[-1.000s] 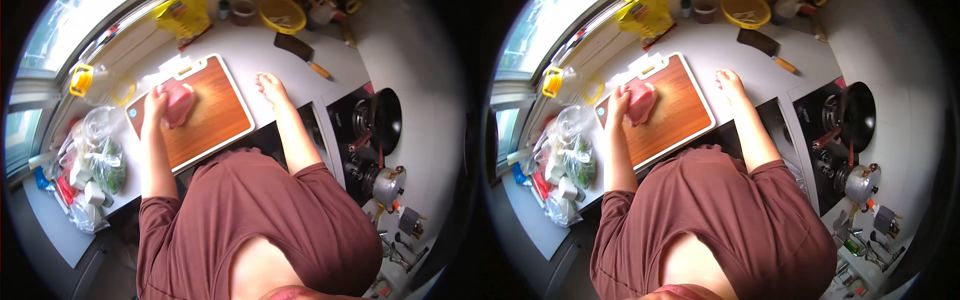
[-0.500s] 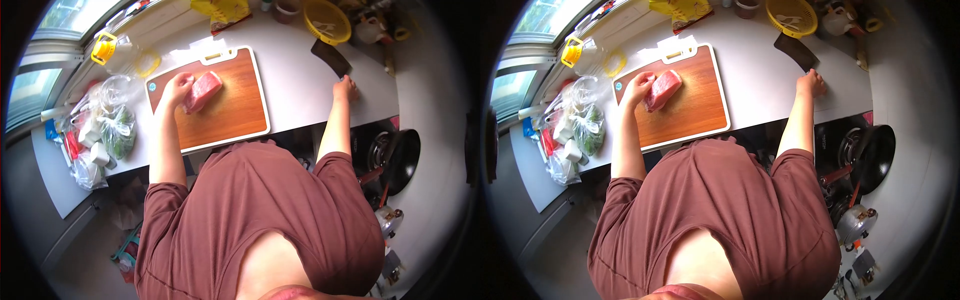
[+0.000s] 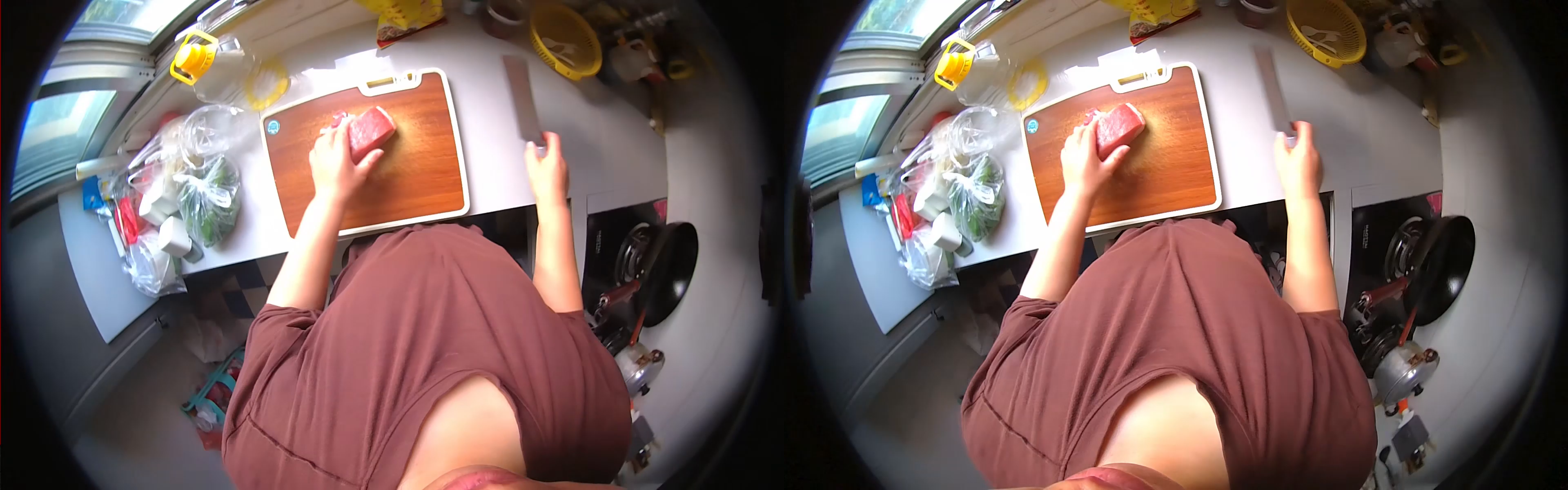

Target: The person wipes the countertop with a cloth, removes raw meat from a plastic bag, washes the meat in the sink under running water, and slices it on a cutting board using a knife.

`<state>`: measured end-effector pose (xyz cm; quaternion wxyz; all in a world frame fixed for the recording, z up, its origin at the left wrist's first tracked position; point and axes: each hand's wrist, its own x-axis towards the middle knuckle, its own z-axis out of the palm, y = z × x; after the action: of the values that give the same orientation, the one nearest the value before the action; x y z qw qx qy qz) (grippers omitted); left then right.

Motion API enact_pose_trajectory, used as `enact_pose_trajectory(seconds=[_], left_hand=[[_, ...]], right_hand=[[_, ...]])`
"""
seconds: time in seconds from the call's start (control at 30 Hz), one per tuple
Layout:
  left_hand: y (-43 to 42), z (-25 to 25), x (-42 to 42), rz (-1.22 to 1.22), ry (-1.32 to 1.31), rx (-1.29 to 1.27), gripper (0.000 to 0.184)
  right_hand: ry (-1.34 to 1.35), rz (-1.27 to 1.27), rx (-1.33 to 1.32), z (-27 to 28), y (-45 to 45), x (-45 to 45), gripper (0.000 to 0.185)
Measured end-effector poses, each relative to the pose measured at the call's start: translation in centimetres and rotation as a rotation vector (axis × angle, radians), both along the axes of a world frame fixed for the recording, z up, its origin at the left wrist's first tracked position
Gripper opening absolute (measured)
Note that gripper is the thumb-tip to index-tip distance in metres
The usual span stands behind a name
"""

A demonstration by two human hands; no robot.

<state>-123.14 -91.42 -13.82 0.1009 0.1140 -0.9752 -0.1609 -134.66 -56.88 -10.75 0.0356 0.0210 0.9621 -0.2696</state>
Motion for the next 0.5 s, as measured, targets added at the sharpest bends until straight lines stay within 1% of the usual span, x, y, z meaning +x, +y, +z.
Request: enact_pose_trajectory(seconds=[0.03,0.07,0.1,0.17,0.2,0.3,0.33,0.4,0.47,0.5], left_hand=[[0.5,0.0,0.1,-0.010,0.014,-0.017,0.074],[1.0,0.0,0.1,-0.012,0.027,-0.035,0.080],[1.3,0.1,0.1,-0.040,0.057,-0.015,0.078],[1.9,0.2,0.3,-0.066,0.010,-0.030,0.083],[1.9,0.7,0.4,-0.096,0.037,-0.055,0.078],[0.8,-0.8,-0.2,-0.142,-0.017,-0.029,0.069],[0.3,-0.8,-0.5,-0.163,0.036,-0.001,0.058],[-0.7,-0.5,-1.2,-0.131,-0.025,0.153,0.053],[-1.4,0.0,-1.6,-0.081,-0.069,0.315,0.049],[-2.0,0.7,-1.9,-0.030,-0.163,0.347,0.050]], right_hand=[[0.010,0.076,-0.150,0.1,-0.9,0.9,0.034],[-0.054,0.116,-0.224,0.5,-1.8,1.6,0.033],[-0.126,0.157,-0.299,1.3,-3.1,2.7,0.032],[-0.366,0.146,-0.409,4.1,-6.1,4.1,0.031],[-0.362,0.149,-0.497,4.0,-7.1,4.8,0.030],[-0.229,0.217,-0.422,2.2,-8.5,5.9,0.029],[-0.258,0.194,-0.422,2.3,-8.8,6.1,0.029],[-0.315,0.142,-0.421,3.1,-9.3,6.7,0.029],[-0.301,0.126,-0.439,3.7,-9.4,7.1,0.029],[-0.291,0.116,-0.448,4.0,-9.4,7.3,0.029]])
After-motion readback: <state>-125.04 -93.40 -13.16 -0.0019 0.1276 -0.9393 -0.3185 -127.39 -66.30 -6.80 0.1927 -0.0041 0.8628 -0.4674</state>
